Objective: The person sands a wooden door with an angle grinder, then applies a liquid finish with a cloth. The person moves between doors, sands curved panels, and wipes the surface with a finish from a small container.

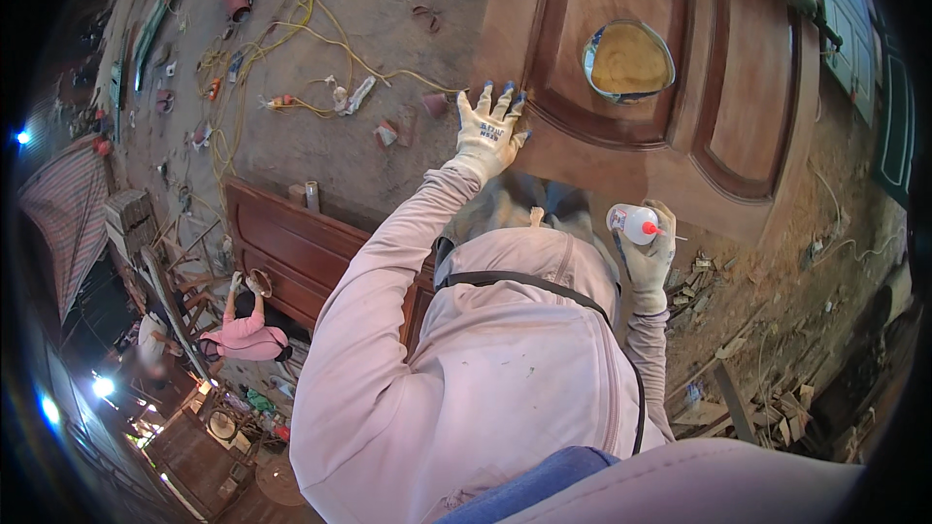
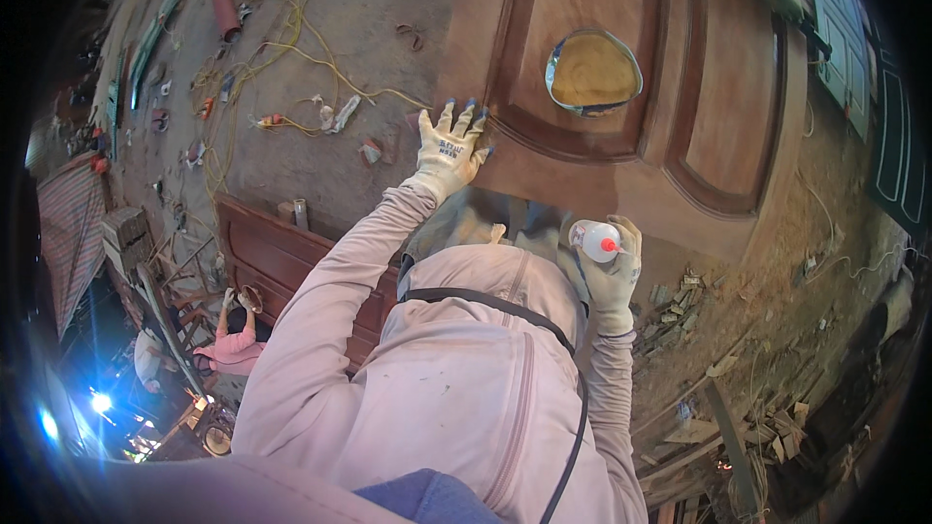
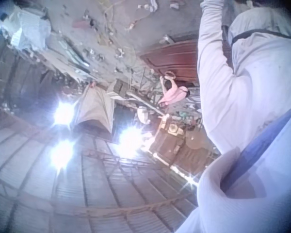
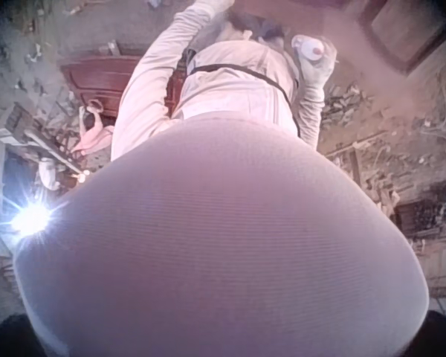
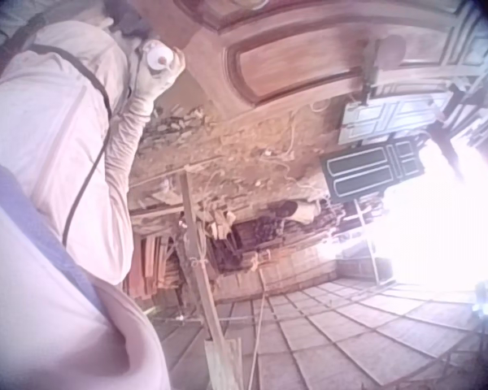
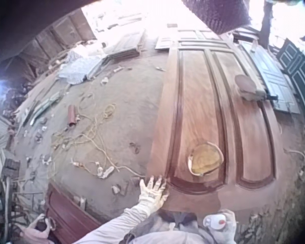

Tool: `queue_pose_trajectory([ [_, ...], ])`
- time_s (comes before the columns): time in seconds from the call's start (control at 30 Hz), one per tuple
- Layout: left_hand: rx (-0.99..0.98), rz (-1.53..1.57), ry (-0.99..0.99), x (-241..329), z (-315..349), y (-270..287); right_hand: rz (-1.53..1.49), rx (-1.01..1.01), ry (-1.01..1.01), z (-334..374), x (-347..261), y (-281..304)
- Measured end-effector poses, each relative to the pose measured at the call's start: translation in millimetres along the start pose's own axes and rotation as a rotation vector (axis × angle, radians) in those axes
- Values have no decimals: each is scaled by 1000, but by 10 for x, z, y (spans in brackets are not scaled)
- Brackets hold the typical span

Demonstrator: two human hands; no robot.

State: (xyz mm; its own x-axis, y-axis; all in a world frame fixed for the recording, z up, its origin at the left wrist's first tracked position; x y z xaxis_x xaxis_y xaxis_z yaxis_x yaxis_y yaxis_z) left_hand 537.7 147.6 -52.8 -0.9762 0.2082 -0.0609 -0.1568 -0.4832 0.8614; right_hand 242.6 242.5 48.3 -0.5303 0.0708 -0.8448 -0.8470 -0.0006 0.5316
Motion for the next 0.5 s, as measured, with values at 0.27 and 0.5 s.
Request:
queue_pose_trajectory([
  [0.27, 122, 67, 67, -113, -156, 57, 2, -20, 47, -81, -81, 5],
  [0.5, 44, 94, 107, 175, 67, 53, 3, -31, 22, -123, -2, 6],
])
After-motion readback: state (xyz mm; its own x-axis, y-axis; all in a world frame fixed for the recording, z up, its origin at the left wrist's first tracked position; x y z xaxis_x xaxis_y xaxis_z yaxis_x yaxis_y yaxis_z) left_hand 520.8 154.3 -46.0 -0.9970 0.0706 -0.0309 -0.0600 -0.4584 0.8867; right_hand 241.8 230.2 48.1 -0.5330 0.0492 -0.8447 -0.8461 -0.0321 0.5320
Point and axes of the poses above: each hand's wrist, its own z-axis away from the middle knuckle, its own y-axis out of the back of the hand, x = y × z, the point moved 8 cm from there along -z, towards the middle knuckle, and after that the axes turned 3 degrees about -x, right-handed, at the moved point
